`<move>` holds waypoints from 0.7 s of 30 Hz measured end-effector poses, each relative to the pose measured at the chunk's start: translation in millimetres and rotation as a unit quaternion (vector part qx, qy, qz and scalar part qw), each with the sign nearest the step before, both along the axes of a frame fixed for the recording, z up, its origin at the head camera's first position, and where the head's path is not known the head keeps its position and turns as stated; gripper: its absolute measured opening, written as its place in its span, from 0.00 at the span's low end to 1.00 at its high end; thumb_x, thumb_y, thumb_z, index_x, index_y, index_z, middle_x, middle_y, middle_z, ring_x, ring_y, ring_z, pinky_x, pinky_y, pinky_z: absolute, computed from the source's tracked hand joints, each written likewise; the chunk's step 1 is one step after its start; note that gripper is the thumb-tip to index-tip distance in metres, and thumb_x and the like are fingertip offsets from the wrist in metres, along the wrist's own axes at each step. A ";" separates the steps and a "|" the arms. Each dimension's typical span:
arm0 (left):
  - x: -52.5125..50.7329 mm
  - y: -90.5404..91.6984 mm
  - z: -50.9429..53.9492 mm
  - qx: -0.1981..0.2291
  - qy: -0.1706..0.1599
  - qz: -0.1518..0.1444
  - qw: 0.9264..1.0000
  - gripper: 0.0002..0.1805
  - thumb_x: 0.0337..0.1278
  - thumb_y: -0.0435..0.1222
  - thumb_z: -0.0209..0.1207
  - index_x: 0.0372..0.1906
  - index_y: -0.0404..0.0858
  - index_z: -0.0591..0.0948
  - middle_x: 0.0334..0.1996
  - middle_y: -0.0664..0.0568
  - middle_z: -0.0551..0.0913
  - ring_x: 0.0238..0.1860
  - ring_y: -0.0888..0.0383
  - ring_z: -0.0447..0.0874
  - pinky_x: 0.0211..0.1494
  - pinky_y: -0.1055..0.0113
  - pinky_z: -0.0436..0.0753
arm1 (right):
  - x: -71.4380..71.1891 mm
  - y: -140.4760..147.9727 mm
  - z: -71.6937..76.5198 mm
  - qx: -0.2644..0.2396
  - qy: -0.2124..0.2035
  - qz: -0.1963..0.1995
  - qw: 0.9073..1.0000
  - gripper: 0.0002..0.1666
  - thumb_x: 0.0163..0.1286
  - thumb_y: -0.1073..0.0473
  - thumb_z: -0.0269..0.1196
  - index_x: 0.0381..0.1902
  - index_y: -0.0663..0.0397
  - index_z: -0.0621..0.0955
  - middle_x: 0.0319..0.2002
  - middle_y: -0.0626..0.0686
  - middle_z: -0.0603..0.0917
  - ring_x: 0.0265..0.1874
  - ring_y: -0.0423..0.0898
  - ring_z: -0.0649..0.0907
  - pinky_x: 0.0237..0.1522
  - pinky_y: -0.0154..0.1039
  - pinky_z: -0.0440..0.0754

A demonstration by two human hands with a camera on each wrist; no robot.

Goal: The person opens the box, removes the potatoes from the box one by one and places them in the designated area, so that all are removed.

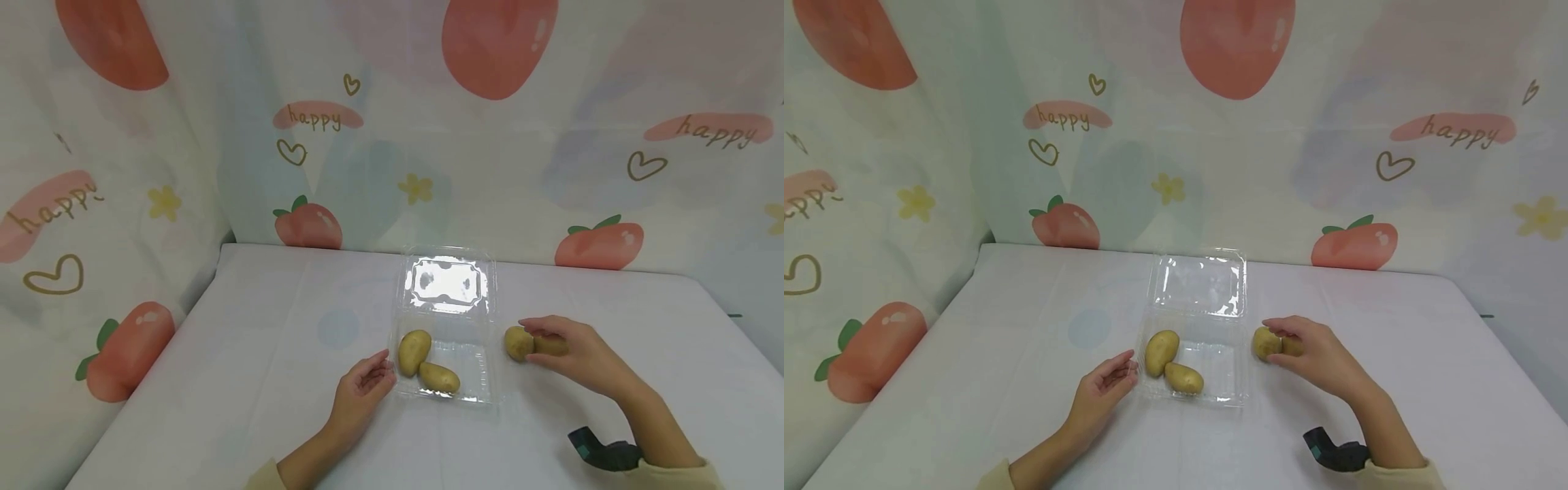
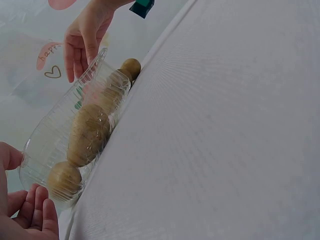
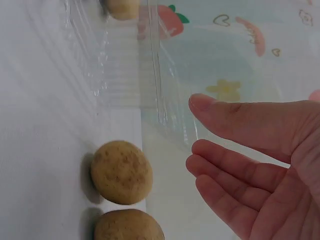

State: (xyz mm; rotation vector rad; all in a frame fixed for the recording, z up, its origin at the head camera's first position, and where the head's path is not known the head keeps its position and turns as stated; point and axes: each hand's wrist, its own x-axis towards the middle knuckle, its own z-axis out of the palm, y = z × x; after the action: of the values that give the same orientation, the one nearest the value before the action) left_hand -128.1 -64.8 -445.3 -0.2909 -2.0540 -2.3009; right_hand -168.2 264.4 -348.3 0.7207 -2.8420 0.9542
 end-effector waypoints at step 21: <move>0.1 0.4 0.7 0.000 -0.006 0.004 1.000 0.24 0.55 0.27 0.58 0.57 0.22 0.69 0.46 0.38 0.75 0.46 0.56 0.74 0.50 0.75 0.75 | 2.0 -37.0 -13.7 -0.032 -0.008 0.048 0.998 0.23 0.57 0.53 0.67 0.50 0.54 0.79 0.44 0.51 0.82 0.43 0.47 0.80 0.44 0.46 0.80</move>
State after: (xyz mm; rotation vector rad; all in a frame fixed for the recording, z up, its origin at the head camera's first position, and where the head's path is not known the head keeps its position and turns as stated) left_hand -128.0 -64.4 -444.6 -0.2680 -2.0580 -2.3033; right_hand -166.1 227.4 -362.0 0.8523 -2.7989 1.0630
